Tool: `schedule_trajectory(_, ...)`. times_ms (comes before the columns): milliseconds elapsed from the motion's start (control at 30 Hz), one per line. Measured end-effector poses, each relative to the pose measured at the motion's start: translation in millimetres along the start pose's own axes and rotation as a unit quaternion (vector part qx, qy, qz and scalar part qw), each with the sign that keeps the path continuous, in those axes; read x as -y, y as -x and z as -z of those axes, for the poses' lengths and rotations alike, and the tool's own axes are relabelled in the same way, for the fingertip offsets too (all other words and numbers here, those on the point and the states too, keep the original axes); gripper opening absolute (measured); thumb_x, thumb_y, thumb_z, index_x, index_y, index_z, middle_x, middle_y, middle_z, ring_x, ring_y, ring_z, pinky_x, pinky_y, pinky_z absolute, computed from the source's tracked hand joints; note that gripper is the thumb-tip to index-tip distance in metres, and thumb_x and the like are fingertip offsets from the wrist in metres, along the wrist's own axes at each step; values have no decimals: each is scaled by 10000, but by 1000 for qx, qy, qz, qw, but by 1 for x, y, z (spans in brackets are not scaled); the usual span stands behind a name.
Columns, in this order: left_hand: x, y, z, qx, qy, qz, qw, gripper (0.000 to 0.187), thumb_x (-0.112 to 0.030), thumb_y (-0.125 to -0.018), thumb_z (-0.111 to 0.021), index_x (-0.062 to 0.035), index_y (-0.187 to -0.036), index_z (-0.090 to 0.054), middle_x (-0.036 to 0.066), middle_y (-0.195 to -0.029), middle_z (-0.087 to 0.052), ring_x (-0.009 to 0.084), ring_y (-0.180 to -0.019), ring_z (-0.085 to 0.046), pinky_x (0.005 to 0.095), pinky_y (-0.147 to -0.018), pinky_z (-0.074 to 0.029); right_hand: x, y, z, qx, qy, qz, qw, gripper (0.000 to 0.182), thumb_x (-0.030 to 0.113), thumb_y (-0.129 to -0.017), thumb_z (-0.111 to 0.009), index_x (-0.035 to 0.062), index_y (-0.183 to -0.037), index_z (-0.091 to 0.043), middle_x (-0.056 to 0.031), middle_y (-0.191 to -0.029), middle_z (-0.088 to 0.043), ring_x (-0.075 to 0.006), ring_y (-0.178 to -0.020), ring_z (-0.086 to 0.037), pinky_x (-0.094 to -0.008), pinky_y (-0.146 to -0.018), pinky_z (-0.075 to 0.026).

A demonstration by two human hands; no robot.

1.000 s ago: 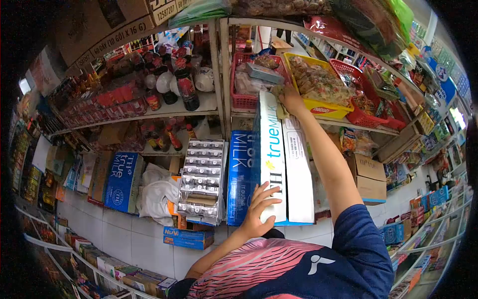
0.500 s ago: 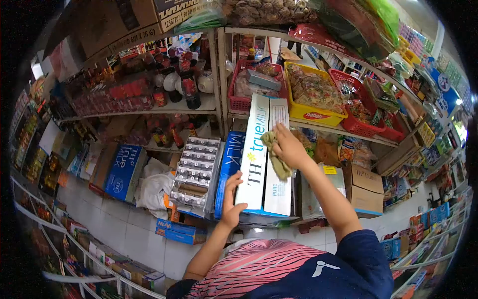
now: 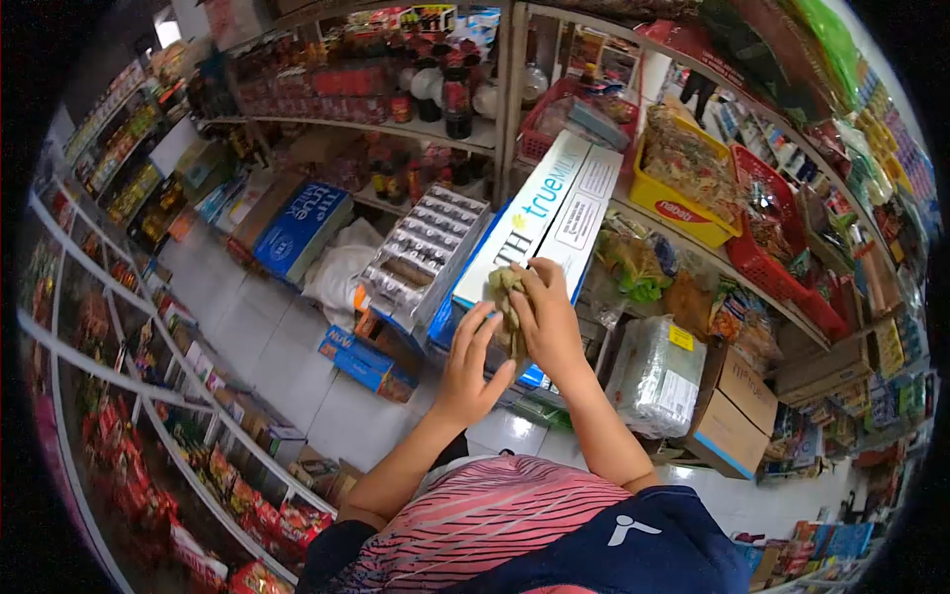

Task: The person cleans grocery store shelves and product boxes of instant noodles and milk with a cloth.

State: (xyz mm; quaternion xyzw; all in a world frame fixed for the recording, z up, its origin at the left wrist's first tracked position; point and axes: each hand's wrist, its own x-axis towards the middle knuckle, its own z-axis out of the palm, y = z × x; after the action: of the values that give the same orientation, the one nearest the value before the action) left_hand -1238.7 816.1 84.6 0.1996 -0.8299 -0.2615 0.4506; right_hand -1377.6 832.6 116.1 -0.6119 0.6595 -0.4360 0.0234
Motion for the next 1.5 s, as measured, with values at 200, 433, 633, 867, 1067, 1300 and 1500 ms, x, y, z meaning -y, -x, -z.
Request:
schedule_trajectory(200,0,-22,3,10,-50,28,998,574,-142,-758,-550,5,-1263,-320,217,-1311,-282,395,-1213,-286,448,-991,-250,15,-1,2,18,-233,-64,970,236,117,-842,-490,-30,-1019,-544,-166,-844,-526,-303,-799,-523,-343,-731,-415)
schedule_trajectory(433,28,-83,23,134,-110,-9,985,365,-89,-741,-558,-12,-1085,-461,173,-1107,-503,333,-994,-508,391,-794,-437,15,5,-13,-92,-180,-43,978,207,113,-794,-530,-14,-955,-559,-159,-938,-531,-302,-885,-517,-348,-773,-409)
schedule_trajectory(633,74,-130,12,224,-94,-103,964,442,-38,-708,-555,-59,-1142,-471,139,-1221,-456,313,-1052,-489,374,-846,-429,36,-10,-30,-148,97,-45,983,295,150,-752,-578,5,-1005,-535,-144,-992,-525,-308,-952,-496,-389,-799,-406)
schedule_trajectory(867,133,-214,-34,275,-21,-148,950,269,-78,-736,-470,-7,-987,-537,177,-1054,-521,336,-987,-493,385,-853,-401,31,-12,-39,-117,280,-101,948,318,242,-733,-588,19,-960,-568,-177,-1064,-538,-331,-1016,-494,-396,-855,-397)
schedule_trajectory(1067,153,-269,-92,217,-131,-151,956,454,-429,-731,-576,-15,-919,-563,179,-985,-503,329,-984,-460,423,-800,-403,32,-14,-41,-170,301,-124,930,220,168,-695,-602,40,-874,-602,-118,-1014,-583,-300,-973,-542,-367,-821,-427)
schedule_trajectory(1300,185,-340,-155,212,-171,-128,954,448,-396,-787,-512,-25,-1036,-548,182,-1068,-463,321,-1033,-428,436,-841,-381,29,-18,-48,-198,331,-150,910,179,148,-673,-588,58,-825,-617,-99,-983,-598,-286,-939,-560,-356,-787,-447)
schedule_trajectory(1500,182,-329,-167,183,-222,-169,943,403,-357,-823,-459,-41,-1058,-546,166,-1094,-461,299,-1069,-403,431,-910,-323,29,-17,-47,-203,336,-137,910,162,152,-675,-576,65,-805,-615,-106,-958,-602,-289,-913,-565,-357,-772,-453)
